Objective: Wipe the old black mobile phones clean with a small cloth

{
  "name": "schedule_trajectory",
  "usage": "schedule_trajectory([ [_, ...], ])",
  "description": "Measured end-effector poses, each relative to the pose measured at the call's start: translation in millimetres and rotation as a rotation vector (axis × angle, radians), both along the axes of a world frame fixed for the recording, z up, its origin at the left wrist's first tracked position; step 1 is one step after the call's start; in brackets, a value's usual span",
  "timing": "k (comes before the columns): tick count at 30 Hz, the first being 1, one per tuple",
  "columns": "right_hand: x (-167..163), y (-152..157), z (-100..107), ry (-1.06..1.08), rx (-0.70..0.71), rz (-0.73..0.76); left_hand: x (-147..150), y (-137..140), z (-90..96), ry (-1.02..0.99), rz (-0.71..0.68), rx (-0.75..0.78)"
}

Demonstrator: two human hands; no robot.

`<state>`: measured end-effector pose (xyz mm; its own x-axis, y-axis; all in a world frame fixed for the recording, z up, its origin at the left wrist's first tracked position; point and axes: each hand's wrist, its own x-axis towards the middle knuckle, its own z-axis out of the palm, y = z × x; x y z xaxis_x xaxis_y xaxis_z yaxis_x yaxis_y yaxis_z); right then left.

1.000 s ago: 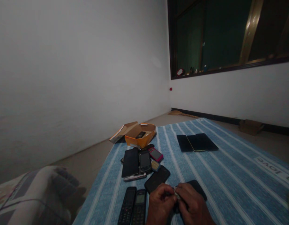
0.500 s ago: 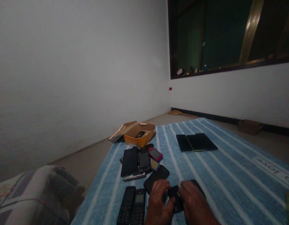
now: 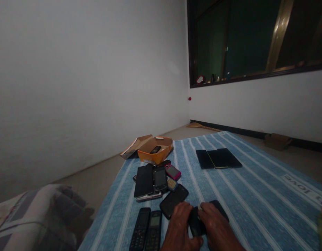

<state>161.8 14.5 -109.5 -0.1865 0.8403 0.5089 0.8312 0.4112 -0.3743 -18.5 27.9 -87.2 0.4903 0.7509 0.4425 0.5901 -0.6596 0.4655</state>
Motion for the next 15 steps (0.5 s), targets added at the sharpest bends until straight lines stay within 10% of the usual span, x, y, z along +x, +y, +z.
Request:
schedule_trajectory([
  [15, -19.5, -6.2, 11.4, 0.015, 0.048, 0.113, 8.8, -3.3, 24.1, -0.067, -0.03, -0.056],
])
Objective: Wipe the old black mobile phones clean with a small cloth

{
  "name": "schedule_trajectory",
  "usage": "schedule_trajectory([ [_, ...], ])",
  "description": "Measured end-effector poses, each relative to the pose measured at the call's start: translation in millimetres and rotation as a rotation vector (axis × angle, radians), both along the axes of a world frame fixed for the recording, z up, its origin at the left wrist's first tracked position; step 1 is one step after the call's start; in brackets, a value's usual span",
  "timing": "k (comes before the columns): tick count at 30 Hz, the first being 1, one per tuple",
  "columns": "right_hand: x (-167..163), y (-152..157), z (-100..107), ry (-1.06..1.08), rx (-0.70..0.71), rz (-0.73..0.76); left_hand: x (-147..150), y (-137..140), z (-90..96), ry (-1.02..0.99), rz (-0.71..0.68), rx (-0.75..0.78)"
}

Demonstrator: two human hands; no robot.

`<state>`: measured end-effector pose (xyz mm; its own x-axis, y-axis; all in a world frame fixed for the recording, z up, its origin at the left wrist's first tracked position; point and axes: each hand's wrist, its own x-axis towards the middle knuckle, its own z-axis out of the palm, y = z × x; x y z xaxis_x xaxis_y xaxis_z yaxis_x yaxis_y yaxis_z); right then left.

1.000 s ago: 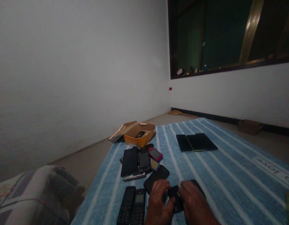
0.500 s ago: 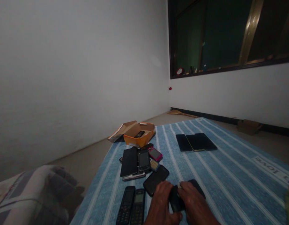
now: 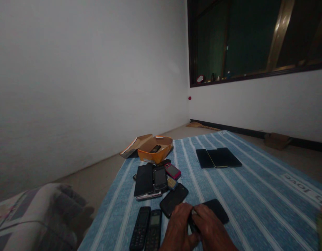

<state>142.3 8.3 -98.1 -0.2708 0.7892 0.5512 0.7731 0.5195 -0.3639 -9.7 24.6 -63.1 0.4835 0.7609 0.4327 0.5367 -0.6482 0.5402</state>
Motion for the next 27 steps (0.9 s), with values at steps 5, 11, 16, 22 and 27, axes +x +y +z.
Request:
schedule_trajectory([
  [5, 17.9, 3.3, 9.8, -0.038, -0.088, -0.139, 2.0, -1.2, 3.3, 0.013, 0.015, -0.071],
  [11, 33.2, 5.8, 19.6, -0.105, -0.133, -0.275, 0.4, -2.1, 4.2, 0.014, 0.014, -0.12],
  [16, 18.8, 2.3, -1.0, -0.079, -0.047, -0.213, -0.2, -2.0, 2.9, 0.032, 0.026, -0.115],
  [22, -3.0, -2.6, -7.6, -0.084, -0.036, -0.045, -1.2, -2.4, -2.9, 0.038, 0.048, -0.059],
  [27, -0.5, -0.1, 1.1, -0.081, -0.014, -0.008, 1.0, -3.1, 1.3, 0.035, 0.06, -0.071],
])
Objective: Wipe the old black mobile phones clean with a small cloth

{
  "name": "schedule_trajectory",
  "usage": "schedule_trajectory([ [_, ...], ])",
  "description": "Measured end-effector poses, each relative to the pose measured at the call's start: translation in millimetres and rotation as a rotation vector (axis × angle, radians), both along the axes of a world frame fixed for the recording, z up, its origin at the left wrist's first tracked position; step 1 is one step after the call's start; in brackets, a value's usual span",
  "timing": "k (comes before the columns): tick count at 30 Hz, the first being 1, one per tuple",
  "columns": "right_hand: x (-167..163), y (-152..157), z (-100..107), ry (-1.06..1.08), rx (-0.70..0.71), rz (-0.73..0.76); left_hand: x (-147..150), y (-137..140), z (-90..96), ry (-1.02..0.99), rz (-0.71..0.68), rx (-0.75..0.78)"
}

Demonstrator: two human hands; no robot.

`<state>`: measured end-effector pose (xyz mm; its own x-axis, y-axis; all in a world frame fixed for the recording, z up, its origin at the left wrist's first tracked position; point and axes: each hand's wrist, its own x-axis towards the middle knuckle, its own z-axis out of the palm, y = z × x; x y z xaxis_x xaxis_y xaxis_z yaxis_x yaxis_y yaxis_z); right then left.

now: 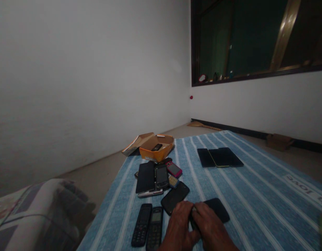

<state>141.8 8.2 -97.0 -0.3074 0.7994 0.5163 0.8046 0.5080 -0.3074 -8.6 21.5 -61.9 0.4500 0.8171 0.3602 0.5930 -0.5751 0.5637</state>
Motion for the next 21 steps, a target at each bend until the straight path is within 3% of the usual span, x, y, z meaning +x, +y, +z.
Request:
schedule_trajectory([
  [7, 10.5, 4.9, 14.7, 0.017, -0.023, -0.155, -0.7, 3.0, -10.5, -0.001, 0.008, -0.002],
  [13, 1.9, 7.9, 21.5, 0.083, -0.018, 0.059, -4.8, 4.0, -22.4, -0.019, 0.022, 0.066],
  [21, 3.0, 11.7, 22.6, 0.038, -0.027, -0.02, -2.4, 4.3, -20.9, -0.029, 0.041, 0.017],
])
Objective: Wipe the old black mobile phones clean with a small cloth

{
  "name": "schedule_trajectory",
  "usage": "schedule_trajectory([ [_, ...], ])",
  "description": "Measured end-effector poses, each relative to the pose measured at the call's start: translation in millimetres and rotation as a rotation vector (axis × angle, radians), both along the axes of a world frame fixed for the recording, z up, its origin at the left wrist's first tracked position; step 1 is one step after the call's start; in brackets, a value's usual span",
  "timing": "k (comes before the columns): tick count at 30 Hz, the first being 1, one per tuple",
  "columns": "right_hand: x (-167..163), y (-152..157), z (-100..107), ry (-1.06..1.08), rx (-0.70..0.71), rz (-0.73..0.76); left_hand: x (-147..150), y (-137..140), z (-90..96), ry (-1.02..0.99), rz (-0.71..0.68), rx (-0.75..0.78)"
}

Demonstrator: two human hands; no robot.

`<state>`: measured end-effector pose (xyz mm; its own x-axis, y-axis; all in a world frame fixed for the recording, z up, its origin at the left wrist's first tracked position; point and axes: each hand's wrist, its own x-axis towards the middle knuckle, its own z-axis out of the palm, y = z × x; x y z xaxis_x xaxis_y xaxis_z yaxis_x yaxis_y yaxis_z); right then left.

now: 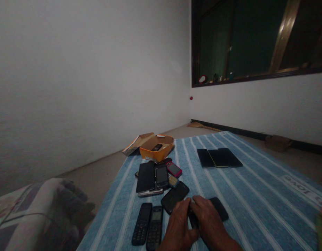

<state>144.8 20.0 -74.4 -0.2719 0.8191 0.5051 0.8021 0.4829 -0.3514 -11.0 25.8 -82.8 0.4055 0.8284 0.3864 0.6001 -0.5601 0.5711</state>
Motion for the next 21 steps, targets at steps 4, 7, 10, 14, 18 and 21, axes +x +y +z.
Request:
schedule_trajectory([
  [4, 10.8, 5.2, 0.4, -0.064, -0.041, -0.129, -0.7, -0.2, 0.3, 0.011, 0.024, -0.115],
  [7, 23.6, 9.9, 4.6, -0.126, -0.066, -0.199, -1.7, -0.2, -1.1, 0.001, 0.024, -0.151],
  [10, 38.1, 11.7, 9.6, -0.164, -0.086, -0.271, -2.3, -0.4, -1.9, -0.021, 0.014, -0.15],
  [14, 52.7, 10.3, 10.3, -0.164, -0.085, -0.356, -2.6, -1.2, -0.2, -0.014, 0.013, -0.166],
  [18, 57.3, 9.0, 3.6, -0.155, -0.066, -0.369, -2.3, -2.0, 3.1, -0.014, 0.016, -0.17],
  [21, 54.3, 7.1, -3.0, -0.162, -0.018, -0.35, -1.7, -3.2, 6.5, -0.021, 0.014, -0.168],
])
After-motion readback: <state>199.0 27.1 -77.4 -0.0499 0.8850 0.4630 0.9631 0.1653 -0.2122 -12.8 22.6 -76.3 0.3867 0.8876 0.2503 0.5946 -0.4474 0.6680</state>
